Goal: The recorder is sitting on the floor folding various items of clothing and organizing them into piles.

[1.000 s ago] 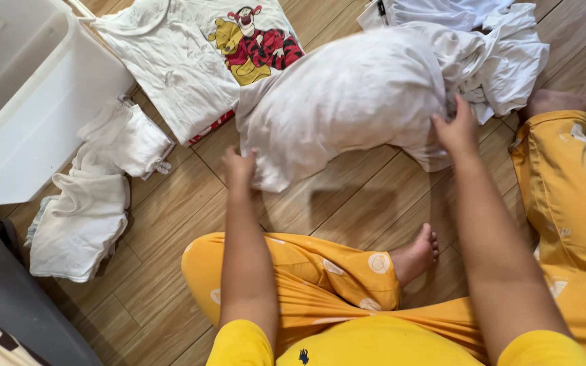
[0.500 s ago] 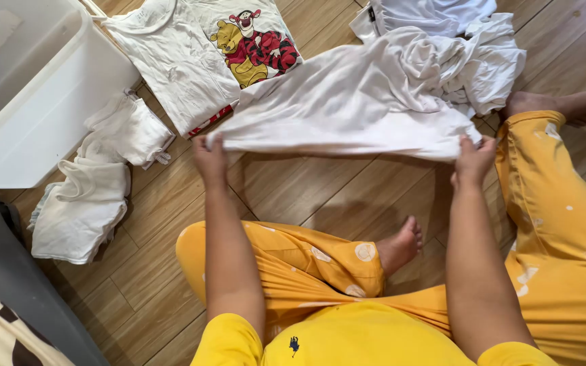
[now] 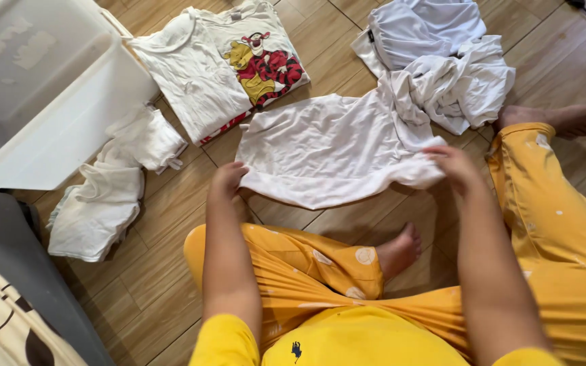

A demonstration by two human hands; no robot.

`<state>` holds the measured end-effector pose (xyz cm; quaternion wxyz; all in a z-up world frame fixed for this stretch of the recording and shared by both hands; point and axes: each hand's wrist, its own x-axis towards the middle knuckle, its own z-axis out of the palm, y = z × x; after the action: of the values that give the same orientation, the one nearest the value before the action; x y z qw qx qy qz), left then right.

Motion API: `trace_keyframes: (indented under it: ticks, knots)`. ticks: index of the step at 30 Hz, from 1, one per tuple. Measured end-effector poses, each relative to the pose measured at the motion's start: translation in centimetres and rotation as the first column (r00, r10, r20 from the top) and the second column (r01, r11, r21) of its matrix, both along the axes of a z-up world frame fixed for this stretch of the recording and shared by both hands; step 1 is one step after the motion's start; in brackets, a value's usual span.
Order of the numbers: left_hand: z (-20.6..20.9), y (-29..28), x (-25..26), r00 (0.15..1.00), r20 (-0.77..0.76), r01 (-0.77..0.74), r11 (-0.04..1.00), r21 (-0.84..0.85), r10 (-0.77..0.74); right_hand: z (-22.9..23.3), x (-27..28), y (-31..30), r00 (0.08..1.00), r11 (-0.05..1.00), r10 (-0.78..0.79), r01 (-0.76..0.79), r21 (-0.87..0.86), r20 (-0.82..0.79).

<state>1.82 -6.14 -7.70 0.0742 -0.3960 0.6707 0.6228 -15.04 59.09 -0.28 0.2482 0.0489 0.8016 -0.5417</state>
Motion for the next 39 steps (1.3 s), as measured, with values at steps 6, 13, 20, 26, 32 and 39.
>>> trace_keyframes:
  ticks: [6,13,20,26,32,39]
  knots:
    - [16.1,-3.9,-10.4,0.663,-0.712,-0.548,0.798,-0.251,0.231,20.8,-7.4,-7.1,0.724,0.881,-0.471,0.361,-0.305,-0.504]
    - [28.5,-2.8,-5.4,0.388,-0.915,-0.556,0.820,-0.139,0.108,25.3,-8.4,-5.3,0.479,0.713,-0.641,0.086,-0.695,-0.599]
    - [18.6,1.1,4.4,0.997,0.021,-0.063,0.903,-0.424,0.080,8.6,-1.3,1.2,0.720,0.947,-0.299,0.306,-0.101,-0.626]
    - [16.5,6.1,10.5,0.997,-0.073,0.024,0.994,0.106,-0.016,6.9,2.4,2.2,0.926,0.931,-0.359,0.345,-0.121,-0.115]
    - [10.7,5.6,11.2,0.951,-0.094,0.203,0.827,-0.524,-0.293,10.5,3.4,3.7,0.970,0.915,-0.239,0.214,-0.342,-0.032]
    - [21.1,9.0,15.0,0.866,0.275,0.500,0.696,-0.516,-0.418,11.0,3.3,7.9,0.968,0.859,-0.138,0.012,-0.511,-0.210]
